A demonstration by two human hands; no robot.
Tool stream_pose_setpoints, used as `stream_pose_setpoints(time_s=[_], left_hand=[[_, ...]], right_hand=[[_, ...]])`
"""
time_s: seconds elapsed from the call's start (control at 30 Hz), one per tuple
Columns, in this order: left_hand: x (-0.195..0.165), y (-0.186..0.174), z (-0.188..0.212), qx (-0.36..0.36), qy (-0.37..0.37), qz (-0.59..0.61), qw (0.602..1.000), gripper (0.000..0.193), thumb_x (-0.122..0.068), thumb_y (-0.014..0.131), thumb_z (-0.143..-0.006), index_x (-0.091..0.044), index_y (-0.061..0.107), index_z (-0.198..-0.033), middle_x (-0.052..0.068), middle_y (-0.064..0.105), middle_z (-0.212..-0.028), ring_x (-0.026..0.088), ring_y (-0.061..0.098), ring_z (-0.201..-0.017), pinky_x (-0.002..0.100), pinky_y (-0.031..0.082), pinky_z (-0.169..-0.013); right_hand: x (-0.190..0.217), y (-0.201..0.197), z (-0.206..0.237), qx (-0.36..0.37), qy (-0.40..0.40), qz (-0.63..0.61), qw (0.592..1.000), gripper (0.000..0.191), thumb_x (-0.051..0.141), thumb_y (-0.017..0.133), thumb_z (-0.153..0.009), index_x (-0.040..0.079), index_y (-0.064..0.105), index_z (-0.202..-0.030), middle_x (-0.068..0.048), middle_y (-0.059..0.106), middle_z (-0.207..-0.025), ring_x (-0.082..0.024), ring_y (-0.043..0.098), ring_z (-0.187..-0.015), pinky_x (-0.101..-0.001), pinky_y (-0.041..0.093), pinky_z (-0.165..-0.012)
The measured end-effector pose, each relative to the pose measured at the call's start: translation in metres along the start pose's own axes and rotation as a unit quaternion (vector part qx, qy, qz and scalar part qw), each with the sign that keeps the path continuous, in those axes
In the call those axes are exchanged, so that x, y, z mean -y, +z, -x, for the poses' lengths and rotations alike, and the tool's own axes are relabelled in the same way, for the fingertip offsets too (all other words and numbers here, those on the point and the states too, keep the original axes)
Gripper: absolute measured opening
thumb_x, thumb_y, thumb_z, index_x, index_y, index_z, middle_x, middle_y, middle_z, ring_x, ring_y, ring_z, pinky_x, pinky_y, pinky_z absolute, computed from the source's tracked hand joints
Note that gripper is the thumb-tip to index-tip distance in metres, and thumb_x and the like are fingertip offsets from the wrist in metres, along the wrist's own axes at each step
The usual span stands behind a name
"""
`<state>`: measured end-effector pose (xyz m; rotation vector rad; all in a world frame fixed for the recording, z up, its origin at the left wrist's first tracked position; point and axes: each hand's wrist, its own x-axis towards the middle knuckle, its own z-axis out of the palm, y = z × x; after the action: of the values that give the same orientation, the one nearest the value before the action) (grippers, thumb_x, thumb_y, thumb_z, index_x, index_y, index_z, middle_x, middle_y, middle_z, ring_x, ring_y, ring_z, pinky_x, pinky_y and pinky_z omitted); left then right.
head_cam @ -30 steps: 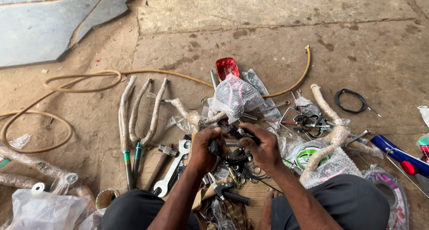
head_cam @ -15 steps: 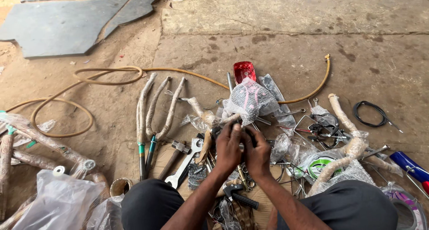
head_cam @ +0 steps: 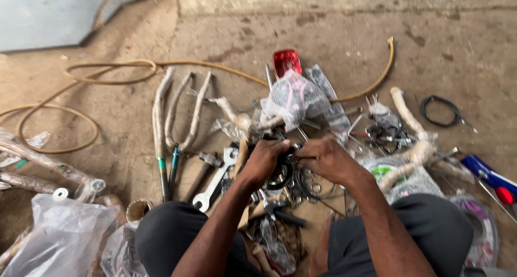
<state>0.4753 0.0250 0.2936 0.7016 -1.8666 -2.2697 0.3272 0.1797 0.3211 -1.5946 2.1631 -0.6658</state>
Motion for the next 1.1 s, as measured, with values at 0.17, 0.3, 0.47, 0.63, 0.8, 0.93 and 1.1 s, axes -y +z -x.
stream_pose_setpoints(time_s=[0.17,0.3,0.47,0.63,0.8,0.93,1.1], left_hand=[[0.009,0.016,-0.001,0.042,-0.078,0.017,0.996,0.041,-0.029,0.056,-0.104,0.0,0.068,-0.079,0.007,0.053,-0.056,0.012,0.046,-0.041,0.03,0.034,-0.036],[0.009,0.019,-0.001,-0.011,-0.076,0.158,0.984,0.034,-0.029,0.054,-0.102,-0.001,0.071,-0.092,0.004,0.057,-0.062,0.01,0.044,-0.043,0.028,0.033,-0.038],[0.01,0.018,-0.005,-0.058,-0.052,0.138,0.987,0.056,-0.044,0.047,-0.106,0.006,0.072,-0.1,0.006,0.062,-0.065,0.01,0.049,-0.049,0.028,0.041,-0.045],[0.006,0.015,-0.005,-0.06,-0.051,0.119,0.99,0.066,-0.052,0.04,-0.105,0.004,0.075,-0.104,0.007,0.063,-0.065,0.009,0.048,-0.049,0.027,0.041,-0.045],[-0.001,-0.008,-0.005,-0.032,-0.071,0.065,0.995,0.057,-0.046,0.052,-0.1,0.005,0.076,-0.098,0.006,0.069,-0.068,0.012,0.051,-0.049,0.03,0.038,-0.045],[0.013,-0.014,-0.014,0.037,-0.035,-0.128,0.99,0.059,-0.047,0.05,-0.107,0.005,0.077,-0.094,0.001,0.061,-0.064,0.01,0.053,-0.055,0.027,0.042,-0.049],[0.034,-0.001,-0.019,0.034,-0.045,0.159,0.986,0.04,-0.032,0.058,-0.104,0.004,0.074,-0.112,-0.001,0.056,-0.07,0.012,0.052,-0.059,0.028,0.044,-0.052]], right_hand=[[0.015,-0.003,0.03,-0.121,-0.075,0.277,0.95,0.034,0.001,0.076,-0.067,0.023,0.082,-0.093,0.0,0.065,-0.08,-0.017,0.066,-0.085,-0.0508,0.045,-0.098],[0.01,0.001,0.026,-0.149,0.04,0.032,0.987,0.013,0.01,0.078,-0.084,0.014,0.078,-0.096,0.0,0.07,-0.089,-0.016,0.068,-0.083,-0.0377,0.052,-0.079],[0.0,0.033,0.025,-0.053,0.234,-0.194,0.951,0.026,0.024,0.076,-0.092,0.012,0.073,-0.115,-0.007,0.074,-0.095,-0.019,0.068,-0.077,-0.0328,0.055,-0.065],[-0.009,0.067,0.018,-0.121,0.049,-0.182,0.975,0.018,0.016,0.072,-0.092,0.005,0.076,-0.105,-0.008,0.077,-0.091,-0.018,0.075,-0.079,-0.0348,0.057,-0.07],[-0.016,0.075,0.014,-0.151,-0.047,-0.042,0.986,0.008,0.001,0.07,-0.083,-0.001,0.067,-0.09,-0.012,0.068,-0.082,-0.028,0.071,-0.074,-0.0423,0.055,-0.063],[-0.025,0.066,0.015,-0.15,-0.044,0.081,0.984,0.014,-0.006,0.064,-0.08,-0.001,0.066,-0.093,-0.011,0.066,-0.083,-0.027,0.07,-0.072,-0.0391,0.057,-0.058],[-0.032,0.059,0.014,-0.159,-0.008,0.059,0.985,0.012,0.001,0.071,-0.078,-0.001,0.07,-0.089,-0.011,0.068,-0.08,-0.026,0.07,-0.07,-0.0383,0.054,-0.059]])
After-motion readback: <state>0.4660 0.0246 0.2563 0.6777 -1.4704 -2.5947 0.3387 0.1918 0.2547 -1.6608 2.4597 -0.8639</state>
